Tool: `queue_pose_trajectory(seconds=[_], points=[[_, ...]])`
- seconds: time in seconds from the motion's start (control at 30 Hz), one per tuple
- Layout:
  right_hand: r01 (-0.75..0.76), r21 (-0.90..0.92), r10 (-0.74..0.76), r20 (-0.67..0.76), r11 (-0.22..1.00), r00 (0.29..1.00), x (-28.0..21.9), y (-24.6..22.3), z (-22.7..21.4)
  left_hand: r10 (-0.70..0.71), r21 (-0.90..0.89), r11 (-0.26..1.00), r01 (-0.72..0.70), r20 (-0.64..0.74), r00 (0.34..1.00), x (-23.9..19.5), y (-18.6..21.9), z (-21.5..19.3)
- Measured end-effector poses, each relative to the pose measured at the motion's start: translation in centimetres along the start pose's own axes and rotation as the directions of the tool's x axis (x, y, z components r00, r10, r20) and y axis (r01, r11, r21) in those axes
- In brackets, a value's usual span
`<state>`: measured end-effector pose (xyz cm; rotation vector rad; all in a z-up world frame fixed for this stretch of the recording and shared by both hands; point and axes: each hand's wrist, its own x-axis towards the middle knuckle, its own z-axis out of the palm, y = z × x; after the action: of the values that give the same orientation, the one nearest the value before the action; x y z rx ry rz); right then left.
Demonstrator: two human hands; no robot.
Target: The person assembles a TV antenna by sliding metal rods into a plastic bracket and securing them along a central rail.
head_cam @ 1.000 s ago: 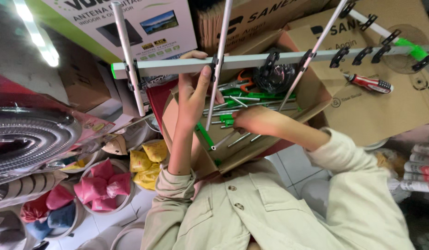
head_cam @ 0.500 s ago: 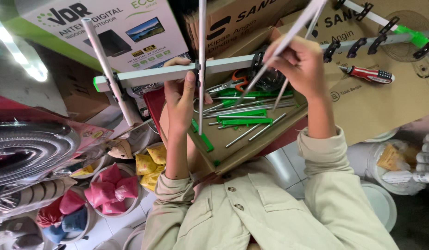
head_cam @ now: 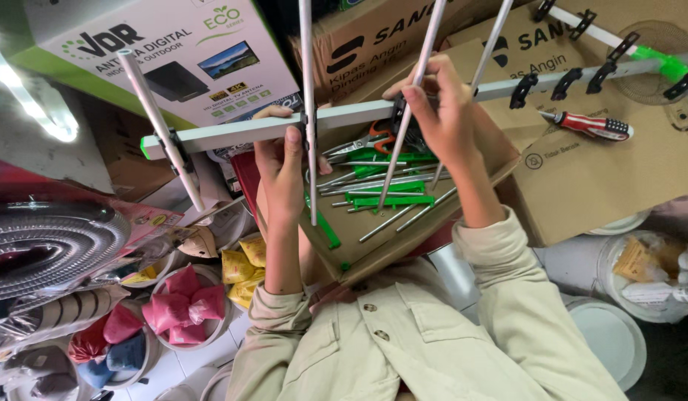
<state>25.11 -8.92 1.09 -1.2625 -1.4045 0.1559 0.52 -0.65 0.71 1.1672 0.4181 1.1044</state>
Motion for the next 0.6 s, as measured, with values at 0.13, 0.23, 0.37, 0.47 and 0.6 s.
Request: queue_pose_trajectory(seconds=[0.13, 0.23, 0.37, 0.47, 0.6], points=[[-0.02, -0.088, 0.014, -0.07, 0.996, 0.997, -0.5, 0.5, 1.6, -0.013, 0.042, 0.999, 0.013, -0.004, 1.0, -0.3, 0.3, 0.0], [0.028, -0.1, -0.036, -0.08, 0.995, 0.996, -0.3, 0.8, 1.9, -0.024, 0.046, 0.999, 0.025, -0.022, 0.999, -0.5, 0.0, -0.3], [0.077, -0.07, -0.082, -0.072, 0.995, 0.994, -0.4, 1.0, 2.0, -0.035, 0.077, 0.996, 0.04, -0.067, 0.997, -1.2, -0.4, -0.4], [0.049, -0.033, -0.052, -0.086, 0.998, 0.995, -0.2, 0.7, 1.9, 0.009, 0.081, 0.997, -0.005, -0.046, 0.999, -1.2, 0.0, 0.5], [0.051, -0.028, -0.053, -0.081, 0.998, 0.995, 0.1, 0.3, 1.5, -0.004, 0.069, 0.998, 0.008, -0.049, 0.999, -1.0, 0.9, 1.4]])
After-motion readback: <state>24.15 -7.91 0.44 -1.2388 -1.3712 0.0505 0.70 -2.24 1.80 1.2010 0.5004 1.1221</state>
